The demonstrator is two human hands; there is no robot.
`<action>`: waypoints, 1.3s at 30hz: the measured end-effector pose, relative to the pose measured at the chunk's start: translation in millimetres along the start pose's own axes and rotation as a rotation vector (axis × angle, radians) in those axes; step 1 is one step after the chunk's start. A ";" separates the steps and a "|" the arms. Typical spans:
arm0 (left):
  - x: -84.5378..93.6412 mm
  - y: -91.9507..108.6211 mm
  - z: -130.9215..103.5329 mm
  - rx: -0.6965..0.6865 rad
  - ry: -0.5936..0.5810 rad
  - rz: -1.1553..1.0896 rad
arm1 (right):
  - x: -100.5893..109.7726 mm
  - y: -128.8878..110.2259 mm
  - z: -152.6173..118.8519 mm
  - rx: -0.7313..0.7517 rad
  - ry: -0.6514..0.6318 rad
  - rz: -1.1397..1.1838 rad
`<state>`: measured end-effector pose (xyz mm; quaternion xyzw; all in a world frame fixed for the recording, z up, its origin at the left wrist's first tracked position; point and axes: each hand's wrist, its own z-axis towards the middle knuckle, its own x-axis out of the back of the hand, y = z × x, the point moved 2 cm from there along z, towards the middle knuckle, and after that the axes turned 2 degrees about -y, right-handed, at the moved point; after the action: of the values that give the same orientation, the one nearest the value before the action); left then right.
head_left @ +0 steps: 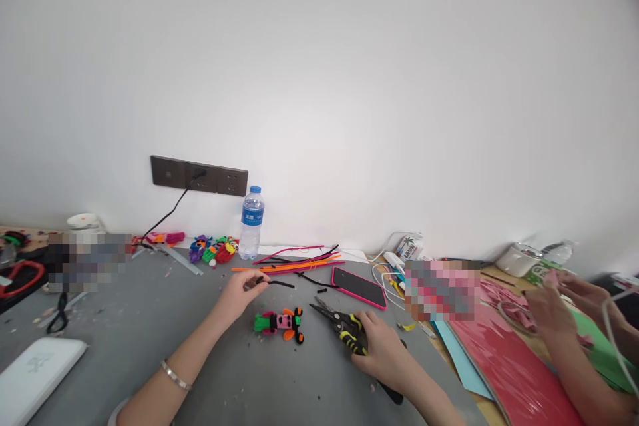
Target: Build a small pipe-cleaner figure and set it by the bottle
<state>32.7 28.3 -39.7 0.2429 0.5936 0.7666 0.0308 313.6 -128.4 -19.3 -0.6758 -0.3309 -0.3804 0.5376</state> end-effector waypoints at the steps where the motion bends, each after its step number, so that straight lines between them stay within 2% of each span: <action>1: -0.2 0.5 -0.2 0.019 -0.014 -0.044 | -2.0 2.5 2.6 0.012 0.029 -0.076; 4: -0.1 3.5 -1.3 0.103 -0.049 -0.175 | -7.3 5.9 10.0 0.020 0.060 -0.222; 8: 0.9 9.4 -3.7 0.216 -0.053 -0.242 | -8.6 -3.3 16.5 0.010 0.072 -0.135; 11: 0.1 13.9 -5.5 0.256 -0.051 -0.312 | -9.8 -26.6 22.0 0.107 0.178 0.102; 13: -1.2 16.1 -6.4 0.273 -0.040 -0.375 | -15.9 -49.7 29.7 0.192 0.193 0.315; 19: -1.2 13.4 -5.5 0.266 0.026 -0.608 | -51.1 -128.9 77.8 0.383 -0.100 0.994; 21: 0.8 10.2 -4.3 0.238 0.034 -0.602 | -59.1 -143.3 92.8 0.440 -0.115 1.148; 24: 1.7 6.7 -3.6 0.235 0.001 -0.528 | -67.7 -144.2 104.6 0.441 -0.078 1.252; 31: -4.5 10.7 -7.2 0.291 -0.027 -0.542 | -71.4 -114.4 104.3 0.350 0.011 1.318; 39: -9.3 17.2 -9.0 0.320 -0.022 -0.505 | -68.6 -116.8 101.1 0.341 -0.002 1.300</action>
<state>41.4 12.1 -28.5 0.0976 0.7481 0.6289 0.1880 195.9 -8.4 -36.9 -0.6435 0.0876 0.0789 0.7563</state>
